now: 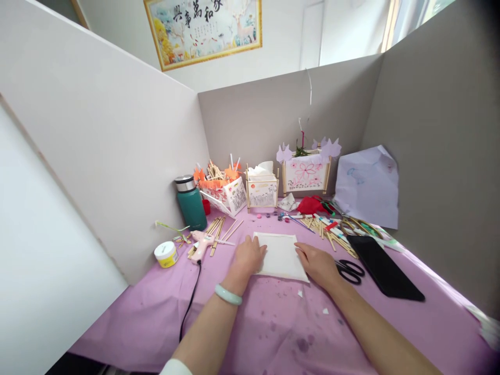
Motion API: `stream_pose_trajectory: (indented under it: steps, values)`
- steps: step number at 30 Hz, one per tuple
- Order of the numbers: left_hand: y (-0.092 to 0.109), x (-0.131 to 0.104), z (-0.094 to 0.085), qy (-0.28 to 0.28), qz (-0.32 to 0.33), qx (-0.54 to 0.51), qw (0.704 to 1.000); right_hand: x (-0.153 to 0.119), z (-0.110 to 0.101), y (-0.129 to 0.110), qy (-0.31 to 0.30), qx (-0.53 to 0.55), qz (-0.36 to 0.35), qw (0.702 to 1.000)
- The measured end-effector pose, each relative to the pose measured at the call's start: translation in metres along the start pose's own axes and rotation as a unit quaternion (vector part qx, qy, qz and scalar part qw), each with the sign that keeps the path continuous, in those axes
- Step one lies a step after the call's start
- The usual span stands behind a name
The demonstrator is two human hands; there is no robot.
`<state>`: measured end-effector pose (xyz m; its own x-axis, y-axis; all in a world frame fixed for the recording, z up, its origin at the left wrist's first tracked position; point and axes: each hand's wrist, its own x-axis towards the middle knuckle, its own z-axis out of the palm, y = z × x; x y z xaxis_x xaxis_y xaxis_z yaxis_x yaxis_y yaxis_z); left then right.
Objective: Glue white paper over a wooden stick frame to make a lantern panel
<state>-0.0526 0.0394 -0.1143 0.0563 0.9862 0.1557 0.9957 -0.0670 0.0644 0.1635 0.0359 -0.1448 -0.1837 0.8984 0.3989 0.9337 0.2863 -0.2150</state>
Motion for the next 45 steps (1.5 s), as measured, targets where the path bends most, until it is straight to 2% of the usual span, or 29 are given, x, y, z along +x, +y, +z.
stream_pose_trajectory:
  steps: [5, 9, 12, 16, 18, 21, 23, 28, 31, 34, 37, 39, 41, 42, 44, 45]
  values:
    - [-0.01, 0.006, 0.001, -0.001, -0.023, -0.017, 1.0, 0.0, -0.007, 0.002, 0.042, 0.041, 0.001, 0.998]
    - [-0.014, 0.009, 0.003, -0.016, -0.019, -0.022, 0.999, -0.011, -0.019, -0.005, 0.029, 0.061, -0.036, 0.997]
    - [-0.013, 0.009, 0.002, -0.023, -0.02, -0.022, 0.999, -0.03, -0.03, -0.016, 0.005, 0.068, -0.084, 0.994]
    - [-0.011, 0.007, 0.0, -0.027, -0.021, -0.02, 0.999, -0.069, -0.045, -0.026, -0.015, 0.078, -0.182, 0.98]
    - [-0.011, 0.007, 0.0, -0.029, -0.019, -0.019, 0.999, -0.089, -0.05, -0.026, -0.013, 0.095, -0.202, 0.975]
    - [-0.011, 0.007, 0.001, -0.029, -0.017, -0.016, 0.999, -0.107, -0.052, -0.024, 0.018, 0.11, -0.163, 0.98]
    - [-0.011, 0.008, 0.002, -0.028, -0.018, -0.013, 0.999, -0.109, -0.049, -0.025, 0.036, 0.108, -0.126, 0.986]
    - [-0.012, 0.009, 0.003, -0.026, -0.013, -0.006, 1.0, -0.098, -0.039, -0.033, 0.01, 0.083, -0.09, 0.992]
    - [-0.013, 0.01, 0.004, -0.027, -0.01, -0.002, 1.0, -0.104, -0.042, -0.029, 0.013, 0.054, -0.075, 0.996]
    - [-0.013, 0.011, 0.004, -0.027, -0.01, 0.0, 1.0, -0.127, -0.053, -0.012, 0.023, 0.025, -0.059, 0.998]
    - [-0.013, 0.012, 0.003, -0.032, -0.006, 0.001, 0.999, -0.166, -0.068, 0.019, 0.018, 0.015, -0.018, 1.0]
    - [-0.012, 0.013, 0.002, -0.035, -0.001, 0.002, 0.999, -0.199, -0.078, 0.048, -0.004, 0.003, 0.061, 0.998]
    - [-0.012, 0.013, 0.001, -0.037, 0.003, 0.005, 0.999, -0.234, -0.083, 0.079, -0.072, -0.024, 0.157, 0.985]
    - [-0.011, 0.013, 0.0, -0.037, 0.005, 0.006, 0.999, -0.25, -0.083, 0.094, -0.104, -0.025, 0.183, 0.977]
    - [-0.011, 0.013, -0.002, -0.038, 0.007, 0.009, 0.999, -0.276, -0.076, 0.119, -0.119, 0.02, 0.231, 0.966]
    - [-0.011, 0.013, -0.002, -0.038, 0.008, 0.009, 0.999, -0.285, -0.069, 0.129, -0.104, 0.046, 0.283, 0.952]
